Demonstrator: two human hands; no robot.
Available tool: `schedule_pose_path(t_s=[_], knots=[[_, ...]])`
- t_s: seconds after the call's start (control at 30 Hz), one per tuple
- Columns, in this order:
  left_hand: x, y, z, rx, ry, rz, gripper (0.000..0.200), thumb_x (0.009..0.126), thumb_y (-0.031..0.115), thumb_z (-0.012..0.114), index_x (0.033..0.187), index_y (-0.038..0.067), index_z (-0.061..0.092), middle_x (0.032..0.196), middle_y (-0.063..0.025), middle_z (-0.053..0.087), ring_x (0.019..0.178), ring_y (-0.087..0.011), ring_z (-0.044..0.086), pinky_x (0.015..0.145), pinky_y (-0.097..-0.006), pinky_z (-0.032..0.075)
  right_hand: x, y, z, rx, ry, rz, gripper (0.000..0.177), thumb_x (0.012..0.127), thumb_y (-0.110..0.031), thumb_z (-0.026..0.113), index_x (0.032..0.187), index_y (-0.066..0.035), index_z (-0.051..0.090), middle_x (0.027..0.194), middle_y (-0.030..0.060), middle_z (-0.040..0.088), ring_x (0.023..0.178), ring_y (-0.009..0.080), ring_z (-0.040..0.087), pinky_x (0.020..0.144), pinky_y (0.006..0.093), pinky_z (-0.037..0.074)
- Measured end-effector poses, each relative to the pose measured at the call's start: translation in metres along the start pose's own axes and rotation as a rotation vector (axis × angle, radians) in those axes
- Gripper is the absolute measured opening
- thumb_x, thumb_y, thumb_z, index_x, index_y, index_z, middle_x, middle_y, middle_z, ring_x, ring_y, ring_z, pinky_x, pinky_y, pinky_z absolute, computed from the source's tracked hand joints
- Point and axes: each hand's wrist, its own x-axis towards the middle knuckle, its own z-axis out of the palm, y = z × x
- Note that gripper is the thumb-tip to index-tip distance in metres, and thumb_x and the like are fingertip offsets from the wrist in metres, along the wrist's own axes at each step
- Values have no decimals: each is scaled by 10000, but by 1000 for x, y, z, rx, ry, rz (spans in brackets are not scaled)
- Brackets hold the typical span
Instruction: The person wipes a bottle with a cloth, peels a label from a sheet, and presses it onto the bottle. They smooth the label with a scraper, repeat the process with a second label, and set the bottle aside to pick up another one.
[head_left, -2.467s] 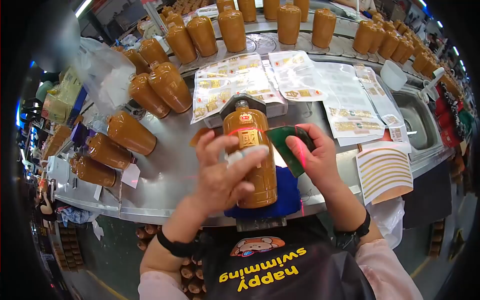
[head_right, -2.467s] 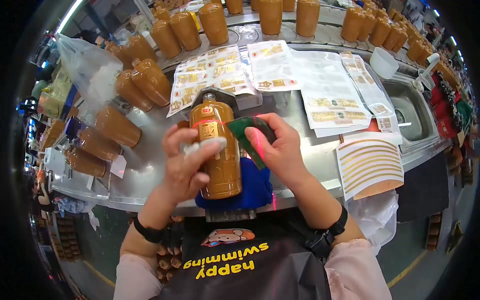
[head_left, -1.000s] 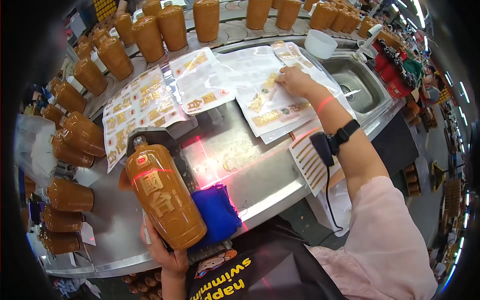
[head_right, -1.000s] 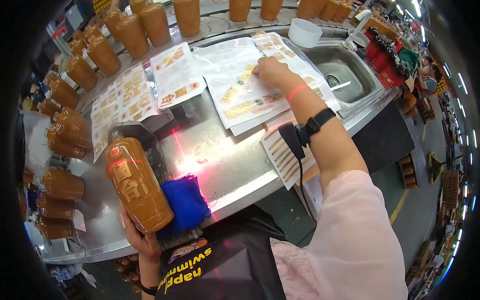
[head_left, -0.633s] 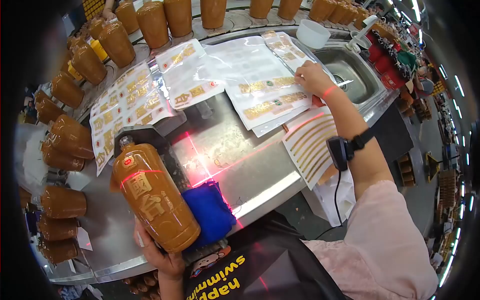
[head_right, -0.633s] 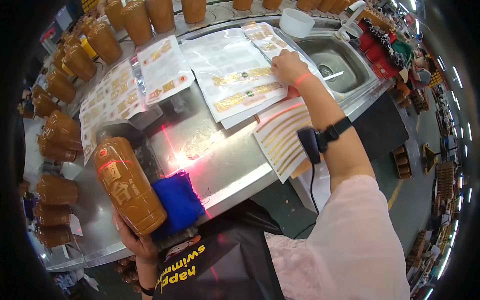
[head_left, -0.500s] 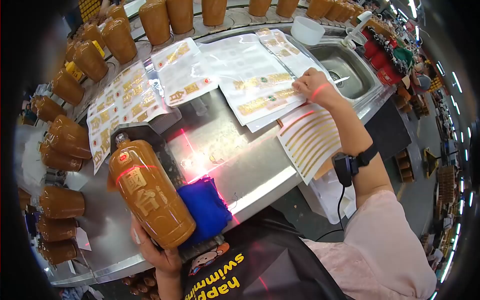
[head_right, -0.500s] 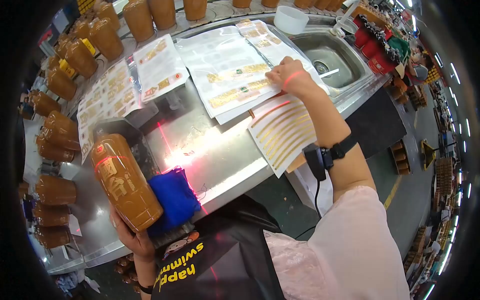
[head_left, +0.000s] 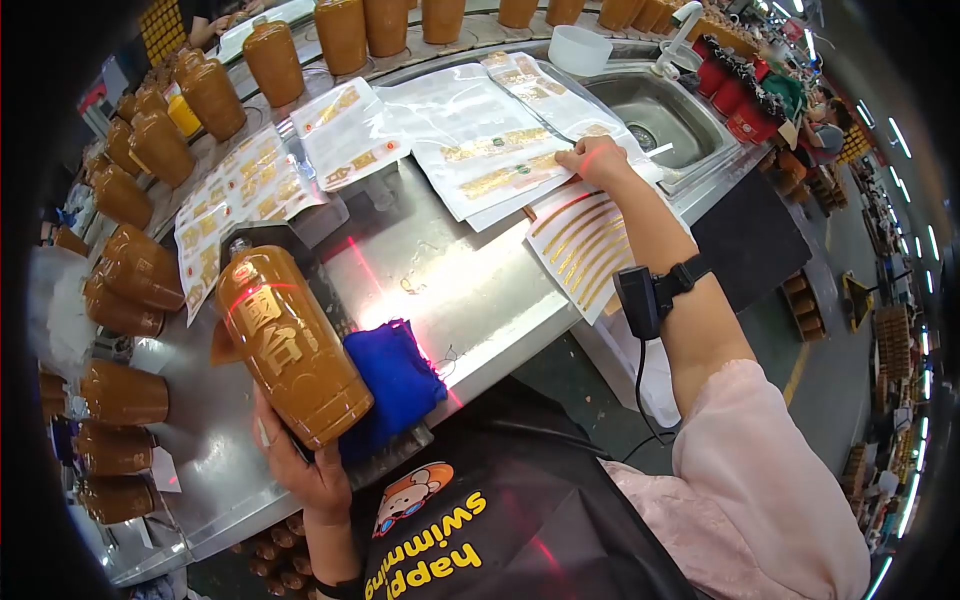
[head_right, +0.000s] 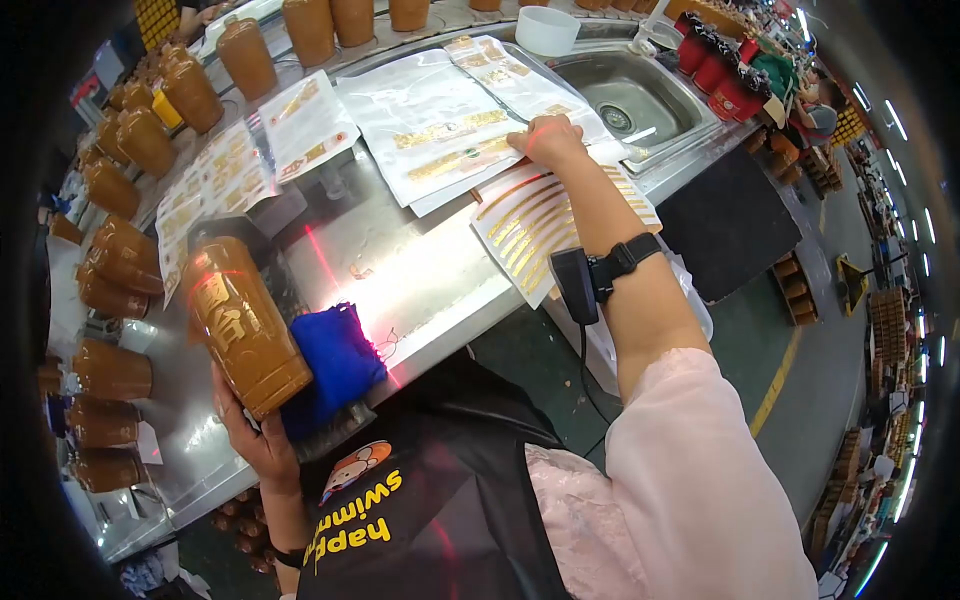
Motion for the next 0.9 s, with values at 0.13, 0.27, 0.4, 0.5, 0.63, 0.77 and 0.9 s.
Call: schedule_pose_path(t_s=[0.13,0.27,0.4,0.5,0.63,0.77,0.9], knots=[[-1,-4,-3,30,-14,19,826,960,541,507,1451,-98,324,1429,-230,464,1281,-389,432,1081,-452,317,9,16,8,116,68,-64,332,820,-376,620,1026,-148,747,1065,179,696,1038,373,631,926,450,483],[-3,-6,-4,68,-28,29,829,963,554,485,1459,-89,317,1432,-232,458,1283,-393,426,1078,-457,324,-31,5,4,-250,530,-251,225,863,-311,627,936,-132,742,979,142,669,969,399,604,851,464,524],[-6,-10,-3,90,-13,41,823,966,551,476,1466,-82,311,1427,-232,460,1270,-399,433,1070,-460,331,-26,-28,-34,-21,667,-698,156,837,-221,694,852,-67,711,999,155,604,951,328,584,822,404,501],[-6,-8,-3,90,-17,21,819,967,547,479,1464,-84,315,1418,-234,469,1264,-401,436,1067,-464,334,44,-46,-58,137,674,-743,160,834,-231,680,863,-77,713,1043,162,598,962,352,581,868,435,498],[-6,-9,-3,93,-22,9,828,962,560,477,1454,-90,329,1405,-241,481,1271,-402,433,1068,-466,335,127,-25,-30,-109,524,-417,232,866,-288,611,949,-109,734,1183,179,575,1043,395,572,925,482,493],[-4,-7,-5,118,-39,-6,840,956,575,473,1438,-102,348,1397,-247,487,1274,-404,432,1071,-467,337,136,-10,14,-258,438,-189,251,884,-277,579,1031,-142,730,1197,167,561,1139,387,534,911,537,496],[-2,-4,-5,71,-54,-16,848,955,582,468,1426,-114,355,1392,-255,484,1269,-414,435,1072,-471,338,107,-21,-7,-211,482,-300,248,876,-299,599,1016,-139,727,1189,144,565,1135,368,535,903,538,500]])
